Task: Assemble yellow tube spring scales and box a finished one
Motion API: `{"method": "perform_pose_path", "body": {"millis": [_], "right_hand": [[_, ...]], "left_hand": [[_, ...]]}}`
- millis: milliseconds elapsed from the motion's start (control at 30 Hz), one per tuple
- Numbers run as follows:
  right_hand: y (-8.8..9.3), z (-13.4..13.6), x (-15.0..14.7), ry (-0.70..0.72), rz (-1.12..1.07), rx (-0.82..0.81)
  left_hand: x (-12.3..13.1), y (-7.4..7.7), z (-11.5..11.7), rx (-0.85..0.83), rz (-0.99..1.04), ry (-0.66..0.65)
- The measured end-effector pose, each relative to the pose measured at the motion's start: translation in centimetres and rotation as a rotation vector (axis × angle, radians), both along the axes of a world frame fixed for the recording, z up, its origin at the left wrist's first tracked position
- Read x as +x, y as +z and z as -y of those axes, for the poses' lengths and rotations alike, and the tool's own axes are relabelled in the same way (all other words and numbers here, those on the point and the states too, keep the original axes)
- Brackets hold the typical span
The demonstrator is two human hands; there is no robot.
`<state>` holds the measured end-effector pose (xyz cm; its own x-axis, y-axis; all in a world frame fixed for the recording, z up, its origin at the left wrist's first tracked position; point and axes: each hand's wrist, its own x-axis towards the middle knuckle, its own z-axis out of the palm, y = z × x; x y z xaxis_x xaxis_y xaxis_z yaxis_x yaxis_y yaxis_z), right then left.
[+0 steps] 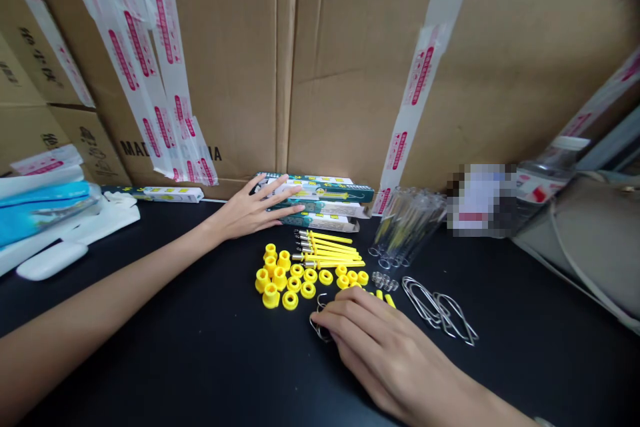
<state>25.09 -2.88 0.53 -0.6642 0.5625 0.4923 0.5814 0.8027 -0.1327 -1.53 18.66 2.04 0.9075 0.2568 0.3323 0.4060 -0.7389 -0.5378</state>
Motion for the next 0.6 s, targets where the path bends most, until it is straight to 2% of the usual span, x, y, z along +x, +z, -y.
{"method": "perform_pose_path", "body": {"millis": [233, 600], "right_hand": [[-0.05, 0.01, 0.1, -0.009, 0.004, -0.003], [-0.27, -0.07, 0.1, -0.001, -0.006, -0.017]], "left_hand": [[-0.06, -0.12, 0.34, 0.03, 0.014, 0.026], [0.41, -0.19, -0.41, 0.046, 0.001, -0.015]]}}
